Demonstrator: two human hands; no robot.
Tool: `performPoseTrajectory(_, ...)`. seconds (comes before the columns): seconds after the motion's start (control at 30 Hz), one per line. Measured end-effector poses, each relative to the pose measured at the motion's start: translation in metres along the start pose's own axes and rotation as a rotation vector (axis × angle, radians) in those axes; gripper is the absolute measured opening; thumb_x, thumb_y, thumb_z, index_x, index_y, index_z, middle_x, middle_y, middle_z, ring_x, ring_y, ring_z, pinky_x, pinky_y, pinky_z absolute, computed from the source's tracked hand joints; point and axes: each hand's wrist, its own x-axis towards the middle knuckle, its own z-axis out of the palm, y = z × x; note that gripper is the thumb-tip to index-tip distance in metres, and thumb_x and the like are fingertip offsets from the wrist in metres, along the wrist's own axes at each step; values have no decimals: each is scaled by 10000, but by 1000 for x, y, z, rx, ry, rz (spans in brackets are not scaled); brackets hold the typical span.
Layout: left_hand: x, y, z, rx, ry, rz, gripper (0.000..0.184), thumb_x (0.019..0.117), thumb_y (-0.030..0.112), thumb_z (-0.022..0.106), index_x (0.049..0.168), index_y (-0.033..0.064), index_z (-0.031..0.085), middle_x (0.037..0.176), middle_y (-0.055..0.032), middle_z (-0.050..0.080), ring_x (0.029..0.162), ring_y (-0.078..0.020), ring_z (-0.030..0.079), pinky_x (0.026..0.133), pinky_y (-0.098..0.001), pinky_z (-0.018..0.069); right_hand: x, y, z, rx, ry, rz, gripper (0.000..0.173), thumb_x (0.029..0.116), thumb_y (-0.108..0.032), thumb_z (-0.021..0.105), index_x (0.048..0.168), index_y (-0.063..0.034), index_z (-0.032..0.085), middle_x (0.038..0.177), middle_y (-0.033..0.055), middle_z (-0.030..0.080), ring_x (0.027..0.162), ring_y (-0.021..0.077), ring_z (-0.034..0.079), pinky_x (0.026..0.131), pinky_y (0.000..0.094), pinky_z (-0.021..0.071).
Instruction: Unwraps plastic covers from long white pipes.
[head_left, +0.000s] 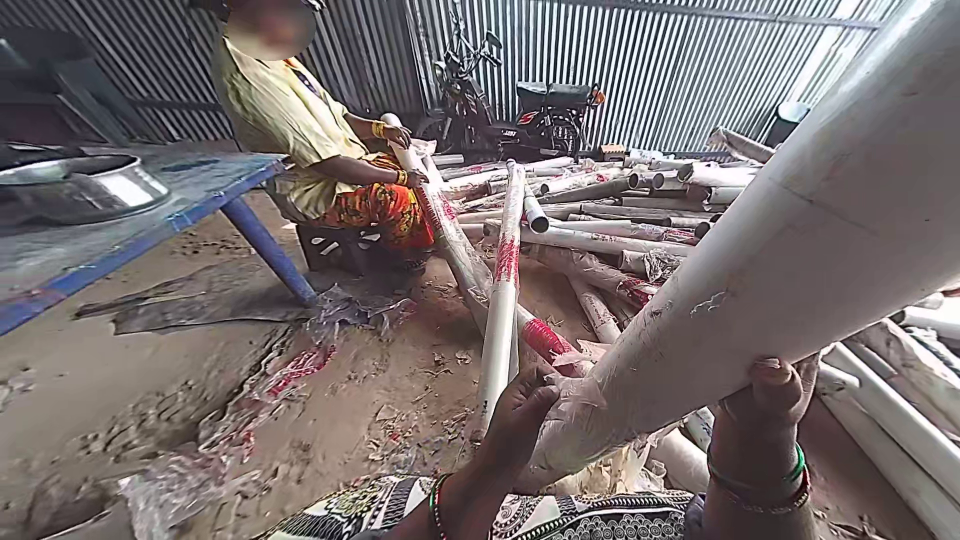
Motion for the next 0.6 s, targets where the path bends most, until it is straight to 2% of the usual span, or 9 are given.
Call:
performPoseTrajectory(0.07, -6, -8, -16, 47, 92, -102, 100, 941, 160, 540, 1026, 122, 574, 888, 91, 636, 832, 1, 634, 786, -206, 542, 2, 2, -4, 3, 3, -2, 766, 853, -444, 794, 1404, -193, 325, 1223, -219, 649, 1118, -50, 641, 964, 200, 559)
performPoseTrajectory(0.13, -6, -7, -28, 112, 92, -65, 333, 898, 292, 608, 1166, 104, 546, 1117, 42, 629, 1012, -61, 645, 850, -260, 557, 4, 4, -9, 3, 17, 10, 764, 844, -469, 793, 1385, -192, 331, 1204, -220, 653, 1100, -53, 644, 954, 197, 560)
performPoseTrajectory(0.2, -3, -1, -31, 128, 27, 141, 286, 926, 231, 613, 1189, 122, 588, 1278, 10, 635, 1185, -109, 618, 953, -299, 546, 4, 6, -10, 5, 45, 32, 810, 831, -473, 805, 1382, -162, 299, 1201, -204, 644, 1091, -45, 646, 948, 199, 564)
performPoseTrajectory(0.23, 1, 3, -29, 122, -10, 276, 201, 942, 152, 597, 1136, 151, 648, 1260, 16, 668, 1210, -113, 615, 1002, -305, 529, 5, 8, -11, 10, 60, 38, 836, 822, -479, 814, 1386, -152, 291, 1203, -192, 646, 1088, -37, 651, 944, 206, 568)
performPoseTrajectory(0.27, 7, 9, -24, 126, -53, 401, 202, 948, 81, 557, 1072, 175, 687, 1188, 30, 699, 1187, -106, 626, 1028, -302, 511, 7, 9, -11, 8, 68, 42, 866, 815, -487, 819, 1394, -142, 275, 1208, -183, 642, 1085, -32, 653, 939, 209, 571)
performPoseTrajectory(0.33, 15, 23, -11, 102, -125, 535, 260, 993, 70, 499, 963, 210, 716, 1009, 85, 709, 1025, -50, 671, 949, -264, 550, 7, 11, -11, 9, 69, 37, 897, 823, -483, 816, 1421, -128, 251, 1236, -170, 633, 1103, -25, 650, 952, 217, 569)
performPoseTrajectory(0.4, 20, 37, 6, 25, -211, 555, 266, 1058, 203, 463, 1003, 223, 723, 932, 139, 675, 857, 22, 640, 793, -189, 558, 6, 11, -10, 28, 71, 51, 893, 825, -474, 820, 1420, -128, 250, 1234, -164, 632, 1102, -20, 650, 951, 220, 570)
performPoseTrajectory(0.47, 26, 52, 24, 65, -243, 577, 269, 1079, 327, 442, 1078, 194, 676, 873, 166, 619, 736, 76, 553, 661, -132, 489, 6, 10, -8, 39, 66, 60, 882, 819, -478, 821, 1419, -145, 267, 1224, -176, 645, 1097, -28, 654, 946, 212, 572)
performPoseTrajectory(0.6, 42, 75, 53, 405, -168, 785, 456, 1004, 414, 585, 1132, -22, 622, 956, 13, 614, 826, 81, 518, 757, -91, 445, 5, 9, -5, 62, 29, 54, 880, 838, -465, 809, 1443, -143, 258, 1257, -176, 631, 1124, -31, 643, 964, 211, 563)
